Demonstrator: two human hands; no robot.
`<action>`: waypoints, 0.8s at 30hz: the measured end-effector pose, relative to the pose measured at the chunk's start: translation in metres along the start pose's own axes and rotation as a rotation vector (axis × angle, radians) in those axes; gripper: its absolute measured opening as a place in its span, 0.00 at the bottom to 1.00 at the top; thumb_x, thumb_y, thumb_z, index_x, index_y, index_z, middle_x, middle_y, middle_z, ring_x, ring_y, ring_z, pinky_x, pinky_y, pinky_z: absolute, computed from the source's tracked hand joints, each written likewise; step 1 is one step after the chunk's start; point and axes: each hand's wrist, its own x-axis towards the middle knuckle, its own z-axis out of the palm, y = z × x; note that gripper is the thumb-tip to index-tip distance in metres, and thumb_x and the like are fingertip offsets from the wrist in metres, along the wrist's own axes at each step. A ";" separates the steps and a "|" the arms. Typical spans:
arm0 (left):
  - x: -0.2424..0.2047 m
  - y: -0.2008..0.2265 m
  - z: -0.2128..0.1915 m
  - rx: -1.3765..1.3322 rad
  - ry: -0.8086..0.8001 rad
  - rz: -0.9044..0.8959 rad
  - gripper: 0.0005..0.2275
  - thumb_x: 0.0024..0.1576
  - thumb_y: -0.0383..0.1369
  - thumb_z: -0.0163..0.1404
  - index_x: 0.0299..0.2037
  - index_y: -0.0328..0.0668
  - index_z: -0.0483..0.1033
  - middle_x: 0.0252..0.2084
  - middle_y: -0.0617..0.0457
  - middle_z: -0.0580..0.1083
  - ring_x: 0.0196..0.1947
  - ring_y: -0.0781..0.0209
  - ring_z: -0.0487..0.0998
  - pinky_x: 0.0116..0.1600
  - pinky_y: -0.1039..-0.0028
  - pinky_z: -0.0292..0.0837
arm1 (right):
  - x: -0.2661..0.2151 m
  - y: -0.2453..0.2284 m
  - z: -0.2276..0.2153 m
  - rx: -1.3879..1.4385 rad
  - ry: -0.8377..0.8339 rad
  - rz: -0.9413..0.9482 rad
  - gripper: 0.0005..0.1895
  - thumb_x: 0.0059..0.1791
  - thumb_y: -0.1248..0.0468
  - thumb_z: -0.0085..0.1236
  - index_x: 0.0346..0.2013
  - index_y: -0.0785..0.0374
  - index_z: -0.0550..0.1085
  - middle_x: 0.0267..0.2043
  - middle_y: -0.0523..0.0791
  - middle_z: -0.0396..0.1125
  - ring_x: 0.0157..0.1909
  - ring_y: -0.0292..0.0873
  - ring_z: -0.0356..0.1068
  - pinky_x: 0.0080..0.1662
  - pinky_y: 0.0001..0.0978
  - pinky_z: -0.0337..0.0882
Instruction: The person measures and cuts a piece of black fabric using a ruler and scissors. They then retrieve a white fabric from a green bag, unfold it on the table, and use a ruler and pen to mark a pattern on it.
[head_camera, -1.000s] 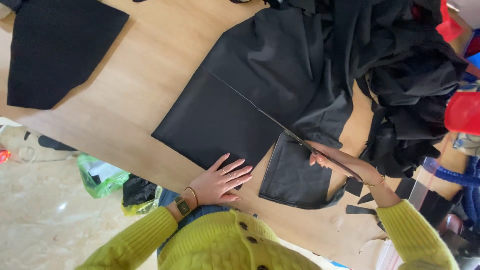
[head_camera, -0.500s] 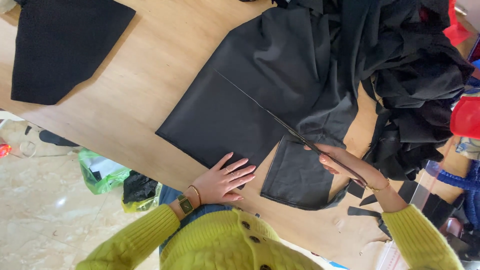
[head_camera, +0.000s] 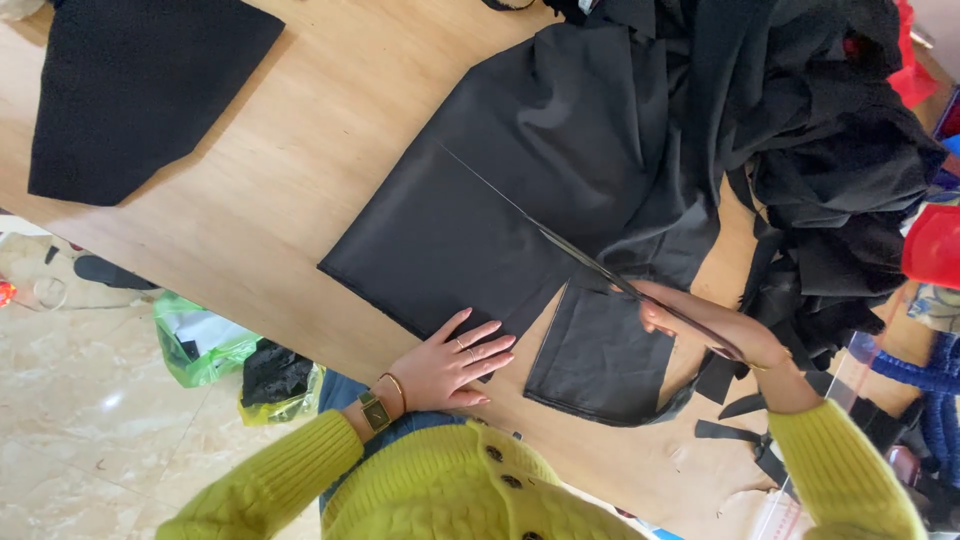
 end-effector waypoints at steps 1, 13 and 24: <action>0.001 0.000 0.000 0.000 0.000 -0.002 0.29 0.61 0.53 0.44 0.70 0.49 0.62 0.75 0.52 0.57 0.77 0.51 0.50 0.76 0.42 0.38 | 0.005 -0.004 0.001 -0.001 -0.002 0.000 0.36 0.54 0.45 0.43 0.71 0.64 0.61 0.32 0.47 0.66 0.29 0.42 0.67 0.35 0.33 0.67; 0.000 0.001 -0.001 -0.002 -0.004 -0.010 0.29 0.61 0.53 0.44 0.69 0.49 0.62 0.75 0.52 0.57 0.77 0.51 0.49 0.76 0.43 0.38 | 0.048 -0.031 0.015 -0.085 -0.061 -0.094 0.24 0.57 0.42 0.35 0.40 0.58 0.69 0.27 0.42 0.59 0.28 0.39 0.63 0.33 0.30 0.66; -0.002 -0.001 0.004 -0.018 0.022 -0.005 0.29 0.61 0.53 0.44 0.69 0.49 0.63 0.75 0.52 0.58 0.77 0.51 0.51 0.76 0.42 0.39 | 0.058 -0.070 0.024 -0.029 0.009 -0.073 0.25 0.57 0.45 0.41 0.50 0.65 0.71 0.22 0.42 0.57 0.25 0.38 0.60 0.29 0.30 0.62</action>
